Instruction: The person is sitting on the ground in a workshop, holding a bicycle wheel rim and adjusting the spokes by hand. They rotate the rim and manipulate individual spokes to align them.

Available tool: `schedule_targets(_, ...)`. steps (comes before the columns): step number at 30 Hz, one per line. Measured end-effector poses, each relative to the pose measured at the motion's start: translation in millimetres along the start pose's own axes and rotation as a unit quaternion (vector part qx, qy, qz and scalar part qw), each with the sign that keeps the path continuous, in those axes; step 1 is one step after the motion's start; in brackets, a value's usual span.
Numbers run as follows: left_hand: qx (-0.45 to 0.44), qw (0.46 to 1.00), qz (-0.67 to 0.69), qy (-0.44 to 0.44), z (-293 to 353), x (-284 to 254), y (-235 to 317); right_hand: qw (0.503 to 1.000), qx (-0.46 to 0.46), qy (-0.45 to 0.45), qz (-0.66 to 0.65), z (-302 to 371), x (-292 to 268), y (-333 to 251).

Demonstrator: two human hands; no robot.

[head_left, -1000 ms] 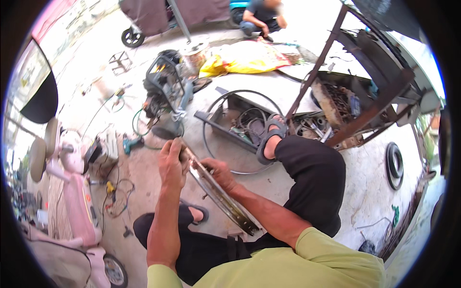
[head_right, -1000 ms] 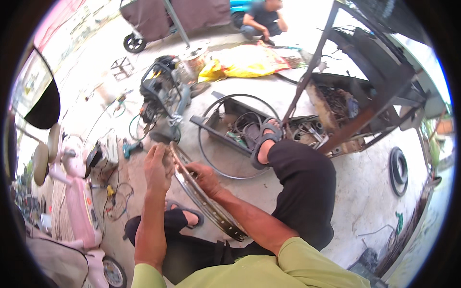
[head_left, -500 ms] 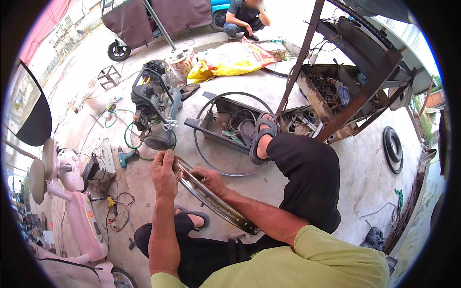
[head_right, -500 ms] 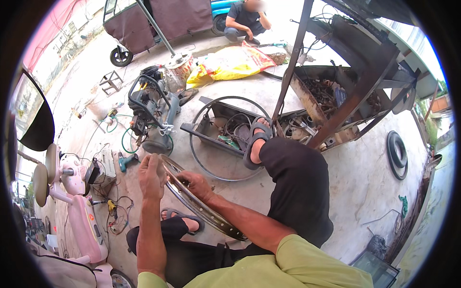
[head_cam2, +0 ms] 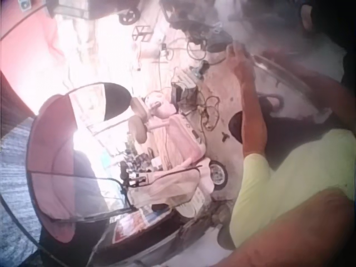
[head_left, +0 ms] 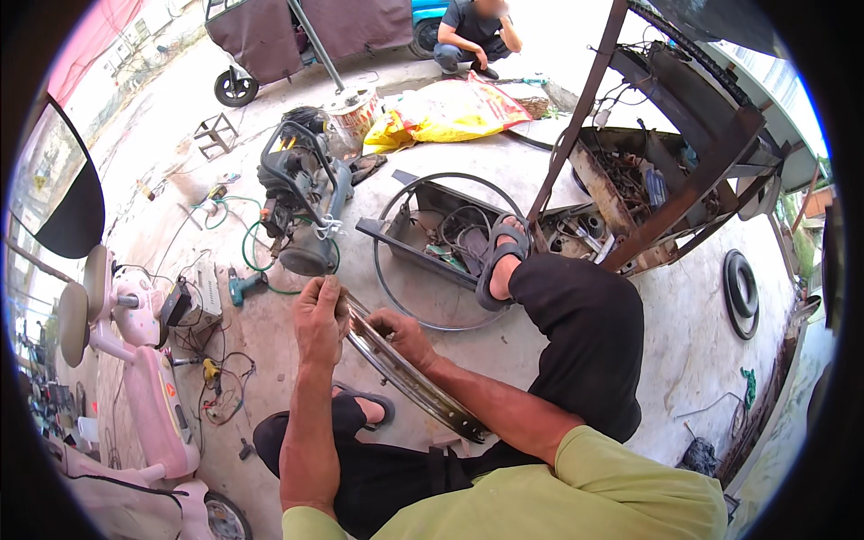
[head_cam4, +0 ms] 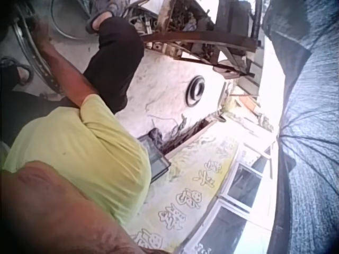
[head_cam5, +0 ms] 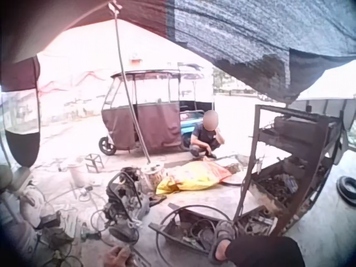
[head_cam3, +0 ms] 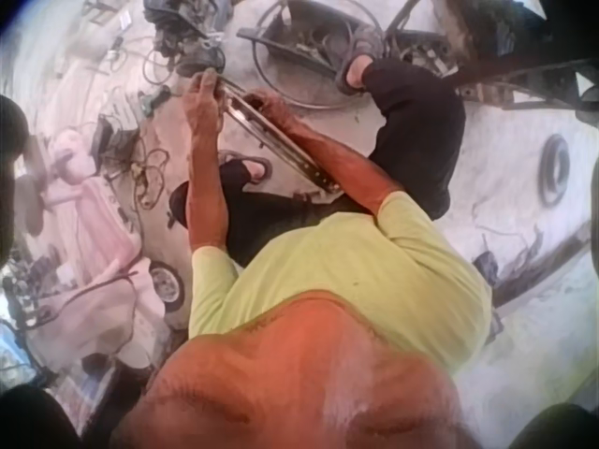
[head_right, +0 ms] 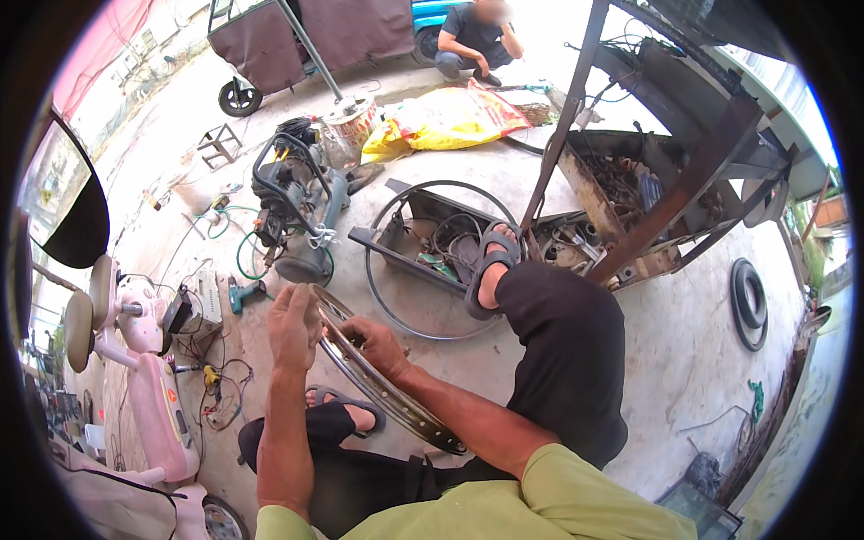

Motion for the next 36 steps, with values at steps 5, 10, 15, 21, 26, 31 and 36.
schedule_targets(5, 0.003, 1.0, -0.007, 0.008, 1, -1, 4, 0.999, -0.019, -0.032, 0.039, -6, 0, -7)
schedule_targets(10, 0.001, 1.0, -0.008, 0.012, -2, -9, 1, 0.995, -0.04, -0.053, 0.075, -9, 2, -10)
schedule_targets(15, -0.001, 1.0, 0.002, 0.003, 0, -4, 2, 0.998, -0.013, -0.038, 0.038, -6, 1, -2)
schedule_targets(21, -0.005, 1.0, 0.002, 0.0, 1, 0, 1, 0.999, -0.001, -0.027, 0.031, -4, 0, -2)
schedule_targets(26, 0.001, 1.0, -0.001, 0.006, 0, -5, 3, 0.994, -0.047, -0.052, 0.083, -9, 2, -17)
schedule_targets(31, 0.003, 1.0, 0.002, 0.008, 1, -7, 3, 0.995, -0.051, -0.05, 0.075, -9, 3, -20)
schedule_targets(36, 0.003, 1.0, -0.01, 0.003, 3, -1, 3, 1.0, 0.008, -0.016, 0.005, -3, 0, -3)
Point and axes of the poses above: each hand's wrist, its own z-axis away from the middle knuckle, its own x-axis out of the palm, y = z × x, the point moved 9 cm from there along -z, towards the middle knuckle, and after that the axes turned 10 degrees about -x, right-handed, at the moved point
